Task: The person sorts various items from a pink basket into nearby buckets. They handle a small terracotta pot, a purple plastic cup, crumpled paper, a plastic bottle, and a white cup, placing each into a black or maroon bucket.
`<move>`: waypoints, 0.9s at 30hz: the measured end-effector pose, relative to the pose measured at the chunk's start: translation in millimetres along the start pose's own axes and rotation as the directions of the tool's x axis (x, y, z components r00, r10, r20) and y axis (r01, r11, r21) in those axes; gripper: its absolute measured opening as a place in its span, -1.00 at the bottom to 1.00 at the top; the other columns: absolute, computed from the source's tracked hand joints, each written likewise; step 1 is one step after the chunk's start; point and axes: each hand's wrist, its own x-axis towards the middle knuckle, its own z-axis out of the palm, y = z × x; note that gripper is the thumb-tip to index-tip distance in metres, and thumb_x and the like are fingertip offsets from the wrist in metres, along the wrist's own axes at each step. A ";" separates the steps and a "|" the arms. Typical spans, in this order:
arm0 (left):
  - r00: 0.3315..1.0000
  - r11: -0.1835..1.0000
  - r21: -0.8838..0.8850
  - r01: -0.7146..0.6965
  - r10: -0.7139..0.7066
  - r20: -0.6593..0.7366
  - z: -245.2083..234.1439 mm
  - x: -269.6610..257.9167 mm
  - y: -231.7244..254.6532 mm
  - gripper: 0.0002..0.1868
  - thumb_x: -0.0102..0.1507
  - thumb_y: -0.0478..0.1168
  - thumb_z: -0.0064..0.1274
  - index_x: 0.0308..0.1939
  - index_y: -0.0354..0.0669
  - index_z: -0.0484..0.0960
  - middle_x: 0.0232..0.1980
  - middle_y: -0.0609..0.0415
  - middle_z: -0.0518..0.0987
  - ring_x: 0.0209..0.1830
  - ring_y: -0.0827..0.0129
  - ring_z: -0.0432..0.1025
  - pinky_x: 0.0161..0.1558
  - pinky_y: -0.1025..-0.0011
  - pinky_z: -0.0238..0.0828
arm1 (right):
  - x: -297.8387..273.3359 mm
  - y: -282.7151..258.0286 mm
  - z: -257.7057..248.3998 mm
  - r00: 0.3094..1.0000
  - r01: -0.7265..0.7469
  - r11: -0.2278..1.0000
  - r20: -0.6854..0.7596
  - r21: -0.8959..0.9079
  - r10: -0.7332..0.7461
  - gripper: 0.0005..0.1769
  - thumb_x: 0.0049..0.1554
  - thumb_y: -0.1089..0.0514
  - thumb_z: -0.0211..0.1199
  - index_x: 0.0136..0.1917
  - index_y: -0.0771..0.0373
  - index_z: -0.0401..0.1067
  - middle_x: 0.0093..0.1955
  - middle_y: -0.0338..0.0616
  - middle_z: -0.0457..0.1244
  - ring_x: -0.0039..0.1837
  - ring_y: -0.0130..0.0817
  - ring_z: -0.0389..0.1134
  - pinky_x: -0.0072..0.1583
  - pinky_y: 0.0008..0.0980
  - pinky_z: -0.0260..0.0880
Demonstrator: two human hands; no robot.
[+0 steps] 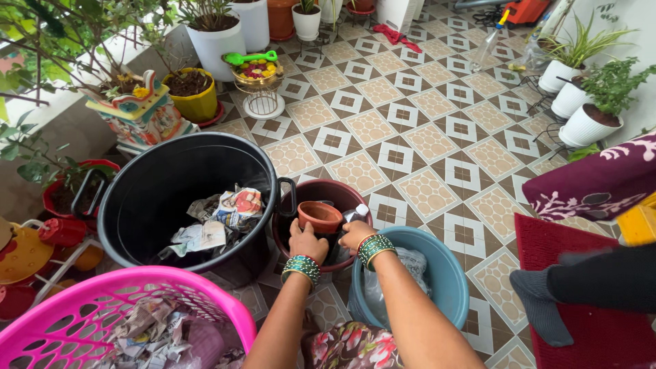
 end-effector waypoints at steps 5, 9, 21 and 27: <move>1.000 0.998 -0.058 -0.024 0.024 -0.004 -2.2 -11.5 1.6 -0.26 0.07 -0.18 0.12 0.35 -0.26 0.44 0.58 -0.31 0.03 0.40 -0.20 0.22 0.40 0.15 0.16 | -13.6 -19.3 -0.9 0.938 0.242 0.934 -0.183 -0.261 -0.294 -0.48 0.03 0.18 0.42 0.29 0.21 0.52 -0.04 0.00 0.41 -0.03 -0.29 0.42 0.00 -0.36 0.41; 0.971 0.960 -0.154 -0.234 0.223 -0.090 -34.2 -24.0 4.6 -0.31 0.08 -0.20 0.16 0.30 -0.35 0.45 0.41 -0.32 0.32 0.37 -0.12 0.28 0.36 0.16 0.21 | -23.6 -45.7 10.9 0.968 0.245 0.962 -0.088 0.122 -0.236 -0.48 0.04 0.29 0.30 0.30 0.24 0.49 0.01 -0.16 0.45 -0.06 -0.28 0.47 -0.02 -0.36 0.51; 0.983 0.918 -0.353 -0.181 0.159 -0.090 -187.2 -119.8 -57.8 -0.34 0.11 -0.27 0.08 0.34 -0.21 0.43 0.14 -0.13 0.57 0.05 0.16 0.57 0.10 0.30 0.51 | -154.8 -139.5 107.3 0.682 0.628 0.703 0.198 0.334 -0.704 -0.55 0.10 0.34 0.23 0.28 0.36 0.48 0.12 -0.08 0.44 0.07 -0.45 0.48 0.09 -0.45 0.47; 0.974 0.931 -0.358 -0.077 -0.006 -0.224 -240.8 -203.2 -98.5 -0.25 0.10 -0.29 0.08 0.43 -0.14 0.37 0.21 -0.08 0.59 0.11 0.26 0.56 0.08 0.38 0.51 | -231.1 -175.6 173.6 0.647 0.709 0.686 0.237 0.163 -0.725 -0.47 0.03 0.26 0.28 0.31 0.20 0.46 0.04 -0.09 0.46 0.00 -0.45 0.50 0.06 -0.45 0.49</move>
